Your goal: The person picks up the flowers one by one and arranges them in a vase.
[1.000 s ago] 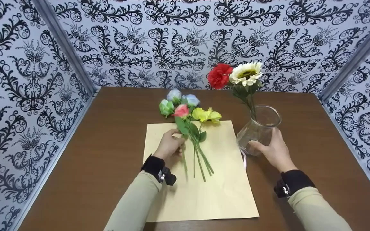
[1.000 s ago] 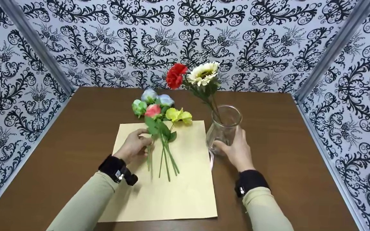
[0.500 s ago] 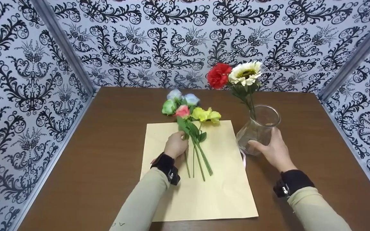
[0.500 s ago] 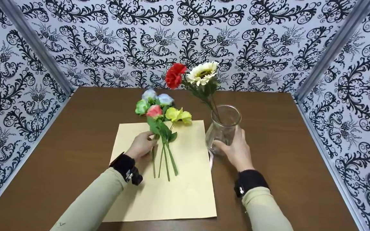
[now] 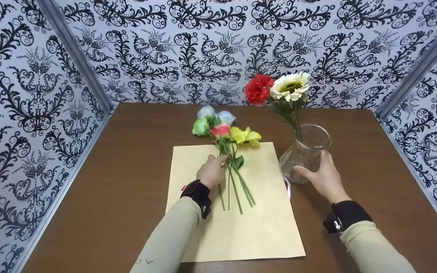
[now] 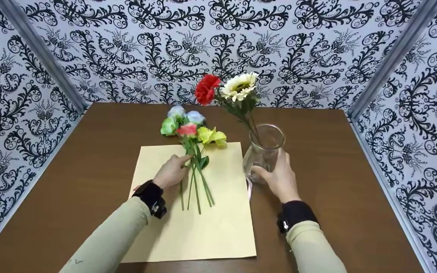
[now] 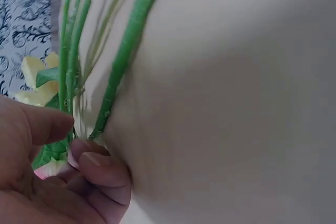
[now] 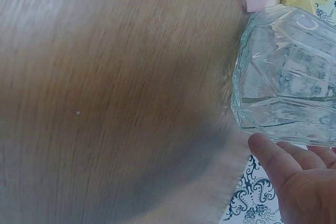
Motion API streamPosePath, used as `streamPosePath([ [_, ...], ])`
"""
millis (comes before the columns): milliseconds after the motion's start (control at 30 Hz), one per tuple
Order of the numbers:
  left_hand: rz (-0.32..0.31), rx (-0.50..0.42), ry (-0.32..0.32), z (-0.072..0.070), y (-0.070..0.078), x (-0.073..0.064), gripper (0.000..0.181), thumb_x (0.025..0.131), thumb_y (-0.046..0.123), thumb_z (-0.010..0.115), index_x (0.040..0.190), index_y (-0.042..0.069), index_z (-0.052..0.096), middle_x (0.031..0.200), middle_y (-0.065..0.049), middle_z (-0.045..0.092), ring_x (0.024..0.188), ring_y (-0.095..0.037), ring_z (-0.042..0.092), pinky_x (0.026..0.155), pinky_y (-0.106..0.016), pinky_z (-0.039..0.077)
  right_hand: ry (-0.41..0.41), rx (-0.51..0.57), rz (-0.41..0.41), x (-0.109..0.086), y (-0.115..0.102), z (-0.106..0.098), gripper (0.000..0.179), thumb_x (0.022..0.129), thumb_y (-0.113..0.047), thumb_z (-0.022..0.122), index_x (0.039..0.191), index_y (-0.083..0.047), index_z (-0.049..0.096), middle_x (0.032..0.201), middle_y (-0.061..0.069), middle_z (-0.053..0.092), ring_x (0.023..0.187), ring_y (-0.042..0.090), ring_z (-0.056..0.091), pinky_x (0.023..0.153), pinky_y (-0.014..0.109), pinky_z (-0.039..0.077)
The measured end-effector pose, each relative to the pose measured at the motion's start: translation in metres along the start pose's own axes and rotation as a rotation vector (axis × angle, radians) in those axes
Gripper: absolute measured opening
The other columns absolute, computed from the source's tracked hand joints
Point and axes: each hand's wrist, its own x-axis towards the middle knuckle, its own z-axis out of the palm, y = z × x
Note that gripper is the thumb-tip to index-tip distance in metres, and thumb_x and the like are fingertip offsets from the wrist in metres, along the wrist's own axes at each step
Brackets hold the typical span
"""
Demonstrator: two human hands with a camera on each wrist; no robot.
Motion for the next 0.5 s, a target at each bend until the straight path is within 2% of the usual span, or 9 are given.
streamPosePath([
  [67,0.007,0.047,-0.004,0.0008,0.0005,0.0011,0.047,0.103,0.013,0.056,0.149,0.024,0.054,0.135,-0.025,0.052,0.080,-0.033,0.064,0.068,-0.043,0.052,-0.003,0.001,0.000,-0.0002,-0.0001,0.0000,0.110,0.088,-0.057,0.075,0.159,0.000,0.014,0.160,0.031,0.022,0.144,0.057,0.028,0.112,0.071,0.029],
  [233,0.034,0.141,0.052,-0.0014,0.0002,0.0038,0.034,0.101,0.014,0.058,0.135,0.020,0.063,0.127,-0.018,0.062,0.095,-0.039,0.069,0.078,-0.052,0.057,0.007,0.001,-0.004,-0.0001,0.0003,0.0006,0.107,0.088,-0.056,0.075,0.158,0.000,0.017,0.159,0.031,0.025,0.143,0.057,0.030,0.112,0.070,0.030],
  [367,0.049,0.167,0.075,-0.0054,-0.0028,0.0039,0.022,0.100,0.015,0.058,0.120,0.014,0.067,0.115,-0.017,0.066,0.097,-0.040,0.069,0.079,-0.054,0.057,0.011,-0.003,-0.002,0.0000,0.0006,0.0008,0.108,0.087,-0.056,0.076,0.158,0.001,0.017,0.158,0.031,0.026,0.143,0.057,0.030,0.112,0.070,0.030],
  [500,0.050,0.157,0.146,-0.0090,-0.0090,0.0036,0.012,0.099,0.019,0.062,0.105,0.010,0.069,0.106,-0.015,0.070,0.094,-0.039,0.071,0.077,-0.053,0.058,0.010,-0.001,-0.001,0.0001,0.0002,0.0008,0.109,0.087,-0.057,0.076,0.158,0.001,0.017,0.159,0.031,0.025,0.143,0.057,0.030,0.112,0.070,0.029],
])
